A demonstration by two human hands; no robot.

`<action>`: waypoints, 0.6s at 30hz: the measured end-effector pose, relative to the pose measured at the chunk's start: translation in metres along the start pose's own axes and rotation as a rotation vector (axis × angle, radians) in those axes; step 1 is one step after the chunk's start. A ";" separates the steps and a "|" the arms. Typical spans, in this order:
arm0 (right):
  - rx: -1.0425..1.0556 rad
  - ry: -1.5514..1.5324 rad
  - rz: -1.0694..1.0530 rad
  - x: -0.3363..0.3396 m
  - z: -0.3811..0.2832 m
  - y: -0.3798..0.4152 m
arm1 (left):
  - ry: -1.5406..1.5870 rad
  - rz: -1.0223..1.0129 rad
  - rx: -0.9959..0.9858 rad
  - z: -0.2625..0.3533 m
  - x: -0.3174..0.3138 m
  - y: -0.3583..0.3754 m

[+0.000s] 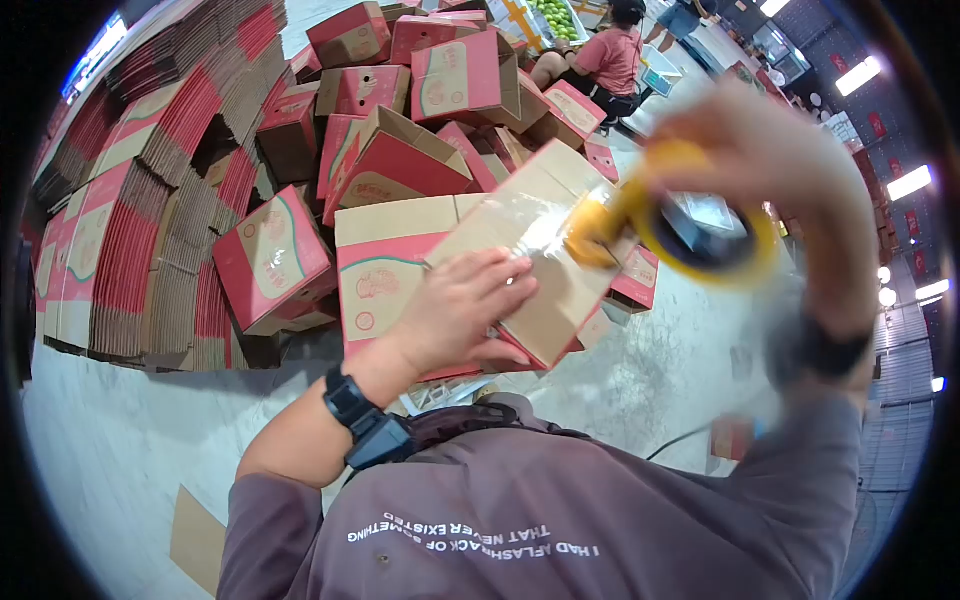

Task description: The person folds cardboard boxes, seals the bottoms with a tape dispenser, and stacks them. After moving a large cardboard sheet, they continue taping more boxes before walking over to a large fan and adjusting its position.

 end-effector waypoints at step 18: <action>-0.302 -0.474 0.381 -0.311 0.203 0.032 | -0.013 0.072 0.581 -0.121 0.011 0.002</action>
Point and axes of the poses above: each hand's wrist, its own y-axis away from the middle knuckle, its own x-axis out of the back of the hand, z = x × y, the point moved 5 cm from there along -y, towards the middle knuckle, and after that the axes turned 6 degrees about z, right-handed, at the moved point
